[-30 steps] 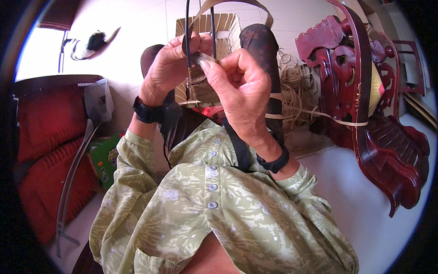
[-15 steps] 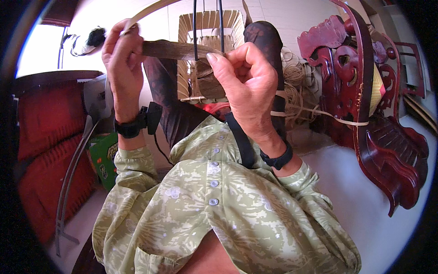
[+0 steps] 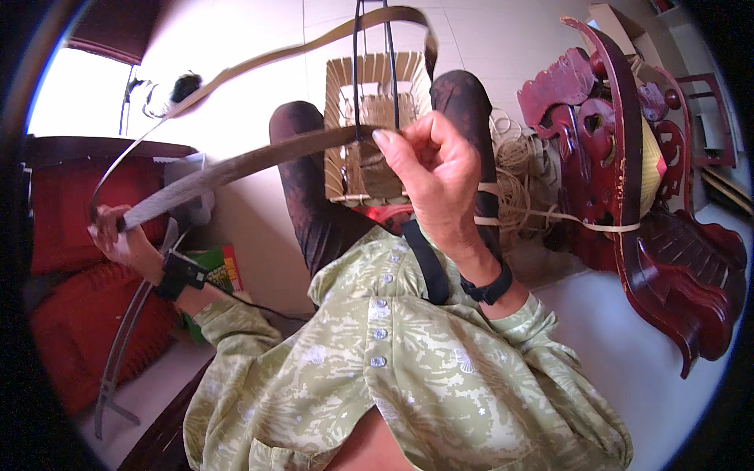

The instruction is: The person is weaving a basket by hand, interlacing long flexible strips through a dark wire frame held between their legs.

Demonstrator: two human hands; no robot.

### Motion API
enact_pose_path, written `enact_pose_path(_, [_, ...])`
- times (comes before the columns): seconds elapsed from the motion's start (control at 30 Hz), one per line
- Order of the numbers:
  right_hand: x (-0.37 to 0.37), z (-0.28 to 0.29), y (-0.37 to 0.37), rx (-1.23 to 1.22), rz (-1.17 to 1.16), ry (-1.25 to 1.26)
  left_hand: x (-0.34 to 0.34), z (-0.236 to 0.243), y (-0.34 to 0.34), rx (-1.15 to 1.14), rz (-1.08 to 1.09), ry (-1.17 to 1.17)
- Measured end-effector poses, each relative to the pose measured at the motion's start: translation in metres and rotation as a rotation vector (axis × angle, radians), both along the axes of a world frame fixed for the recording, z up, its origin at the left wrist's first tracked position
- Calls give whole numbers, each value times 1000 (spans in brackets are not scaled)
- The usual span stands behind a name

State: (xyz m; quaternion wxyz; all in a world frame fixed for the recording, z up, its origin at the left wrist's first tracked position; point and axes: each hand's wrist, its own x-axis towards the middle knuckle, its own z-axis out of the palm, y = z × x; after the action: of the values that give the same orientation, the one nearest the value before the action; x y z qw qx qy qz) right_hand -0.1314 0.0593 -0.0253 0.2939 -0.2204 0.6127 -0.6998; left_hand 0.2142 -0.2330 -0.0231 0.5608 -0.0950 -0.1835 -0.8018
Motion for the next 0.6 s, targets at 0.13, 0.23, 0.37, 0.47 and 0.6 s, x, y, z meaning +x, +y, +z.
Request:
enact_pose_path(0.13, [-2, 0, -1, -19, 15, 33, 26, -30, -23, 215, 122, -574])
enact_pose_path(0.23, [-3, -1, 0, -30, -12, 17, -6, -49, -24, 318, 377, -1616])
enact_pose_path(0.37, [-5, -3, 0, 30, -34, 50, -101, -40, 4, -674, 975, -1880])
enact_pose_path(0.47, [-7, -4, 0, -16, -11, 2, -199, -30, 37, -1158, 699, -1472])
enact_pose_path(0.6, [-8, -3, 2, -36, 13, -63, -284, -25, 69, -1235, 172, -1370])
